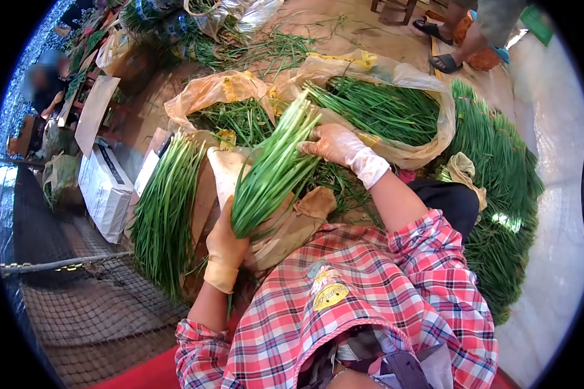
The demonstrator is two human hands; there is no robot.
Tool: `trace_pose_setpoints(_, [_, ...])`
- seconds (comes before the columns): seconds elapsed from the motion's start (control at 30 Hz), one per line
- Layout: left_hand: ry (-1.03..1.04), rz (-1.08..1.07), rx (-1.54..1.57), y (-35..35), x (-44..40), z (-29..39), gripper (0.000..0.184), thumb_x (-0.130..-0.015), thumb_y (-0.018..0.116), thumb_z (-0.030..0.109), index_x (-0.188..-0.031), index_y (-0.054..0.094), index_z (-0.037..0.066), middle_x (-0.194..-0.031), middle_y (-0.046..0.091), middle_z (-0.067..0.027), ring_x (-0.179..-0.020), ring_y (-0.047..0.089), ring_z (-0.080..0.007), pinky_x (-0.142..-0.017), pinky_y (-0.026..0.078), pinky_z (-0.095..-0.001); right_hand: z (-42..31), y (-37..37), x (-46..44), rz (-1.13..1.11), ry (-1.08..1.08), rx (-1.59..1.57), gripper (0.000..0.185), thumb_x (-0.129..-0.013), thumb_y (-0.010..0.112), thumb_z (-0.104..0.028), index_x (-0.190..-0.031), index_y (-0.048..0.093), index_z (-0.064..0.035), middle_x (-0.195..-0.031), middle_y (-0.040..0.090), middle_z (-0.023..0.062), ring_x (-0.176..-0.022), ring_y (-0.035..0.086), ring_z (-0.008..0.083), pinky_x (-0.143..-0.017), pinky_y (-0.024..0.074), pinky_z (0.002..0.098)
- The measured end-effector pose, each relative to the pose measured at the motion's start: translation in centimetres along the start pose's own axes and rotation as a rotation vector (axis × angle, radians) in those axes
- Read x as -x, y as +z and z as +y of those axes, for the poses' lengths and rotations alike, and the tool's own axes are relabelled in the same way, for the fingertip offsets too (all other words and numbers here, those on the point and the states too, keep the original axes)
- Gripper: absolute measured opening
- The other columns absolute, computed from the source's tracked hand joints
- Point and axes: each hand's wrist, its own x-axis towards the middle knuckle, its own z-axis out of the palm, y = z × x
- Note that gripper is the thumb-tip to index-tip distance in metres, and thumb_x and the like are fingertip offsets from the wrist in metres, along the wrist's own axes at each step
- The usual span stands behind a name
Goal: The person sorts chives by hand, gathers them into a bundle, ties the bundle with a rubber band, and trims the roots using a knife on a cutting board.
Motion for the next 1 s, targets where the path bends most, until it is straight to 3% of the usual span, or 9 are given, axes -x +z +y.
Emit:
trace_pose_setpoints(0.2, [-0.015,-0.065,-0.083,0.0,0.0,0.4,0.066,-0.070,0.066,0.007,-0.132,0.044,0.014,-0.100,0.063,-0.0192,-0.089,0.062,-0.0354,-0.073,0.050,-0.0409,0.6,1.7,-0.2,-0.104,0.128,-0.655,0.032,-0.080,0.067,-0.033,-0.094,0.066,-0.0050,-0.077,0.064,0.0030,-0.063,0.057,0.0107,-0.052,0.0435,0.0262])
trace_pose_setpoints(0.37, [-0.005,-0.097,-0.050,-0.3,-0.6,-0.2,0.066,-0.069,0.066,0.008,-0.131,0.045,0.014,-0.098,0.063,-0.0197,-0.087,0.062,-0.0361,-0.072,0.050,-0.0408,0.9,2.8,1.1,-0.094,0.158,-0.669,0.027,-0.086,0.061,-0.031,-0.083,0.064,-0.0047,-0.068,0.060,-0.0009,-0.052,0.049,0.0077,-0.046,0.0403,0.0220])
trace_pose_setpoints(0.53, [-0.058,-0.119,0.072,-1.0,-1.1,0.4,0.063,-0.067,0.068,0.005,-0.127,0.048,0.007,-0.106,0.062,-0.0191,-0.099,0.061,-0.0319,-0.083,0.049,-0.0350,2.6,-4.9,5.3,0.302,-0.345,-1.816,0.017,-0.080,0.066,-0.022,-0.077,0.052,-0.0117,-0.059,0.050,-0.0014,-0.046,0.044,0.0061,-0.051,0.0435,0.0239])
trace_pose_setpoints(0.6, [-0.047,-0.116,0.082,-1.0,-1.2,0.3,0.062,-0.067,0.069,0.005,-0.126,0.048,0.006,-0.107,0.062,-0.0202,-0.101,0.061,-0.0316,-0.084,0.049,-0.0350,5.6,-8.8,5.4,0.005,-0.686,-1.827,0.021,-0.082,0.064,-0.025,-0.091,0.058,-0.0066,-0.057,0.052,-0.0001,-0.046,0.046,0.0098,-0.052,0.0404,0.0234])
trace_pose_setpoints(0.67, [-0.115,-0.154,0.123,-1.2,-1.4,1.0,0.061,-0.070,0.065,0.006,-0.128,0.047,0.010,-0.110,0.060,-0.0195,-0.105,0.058,-0.0330,-0.085,0.048,-0.0370,7.7,-8.4,2.5,0.211,0.003,-0.369,0.039,-0.082,0.063,-0.029,-0.116,0.057,-0.0094,-0.071,0.062,0.0039,-0.055,0.054,0.0161,-0.060,0.0461,0.0265])
trace_pose_setpoints(0.73, [-0.029,-0.135,0.131,-0.9,-1.5,0.6,0.060,-0.071,0.065,0.005,-0.128,0.047,0.010,-0.111,0.060,-0.0191,-0.106,0.058,-0.0326,-0.085,0.047,-0.0367,7.6,-7.5,1.9,0.351,0.227,0.271,0.056,-0.078,0.066,-0.031,-0.127,0.051,-0.0082,-0.113,0.062,0.0118,-0.101,0.059,0.0222,-0.087,0.0445,0.0313])
trace_pose_setpoints(0.8, [-0.012,-0.134,0.137,-0.7,-1.4,1.1,0.059,-0.071,0.065,0.005,-0.128,0.048,0.010,-0.111,0.060,-0.0193,-0.105,0.058,-0.0326,-0.086,0.047,-0.0366,4.8,-7.7,2.6,0.217,-0.028,-0.641,0.055,-0.080,0.065,-0.036,-0.124,0.053,-0.0067,-0.116,0.061,0.0123,-0.103,0.058,0.0218,-0.088,0.0442,0.0310])
trace_pose_setpoints(0.93, [0.036,-0.118,0.143,-0.4,-1.7,0.8,0.059,-0.072,0.066,0.006,-0.128,0.048,0.010,-0.109,0.060,-0.0203,-0.103,0.059,-0.0323,-0.083,0.049,-0.0356,2.8,-4.0,-0.8,0.041,-0.139,-0.178,0.030,-0.080,0.067,-0.031,-0.094,0.067,-0.0051,-0.089,0.065,0.0113,-0.084,0.061,0.0193,-0.079,0.0494,0.0314])
trace_pose_setpoints(1.0, [0.046,-0.133,0.097,-0.5,-1.7,0.8,0.060,-0.070,0.066,0.001,-0.127,0.048,0.005,-0.110,0.062,-0.0187,-0.103,0.061,-0.0294,-0.085,0.048,-0.0342,3.9,-3.6,-1.4,0.092,-0.034,-0.690,0.023,-0.080,0.066,-0.020,-0.094,0.066,-0.0025,-0.083,0.065,0.0110,-0.074,0.062,0.0185,-0.066,0.0516,0.0292])
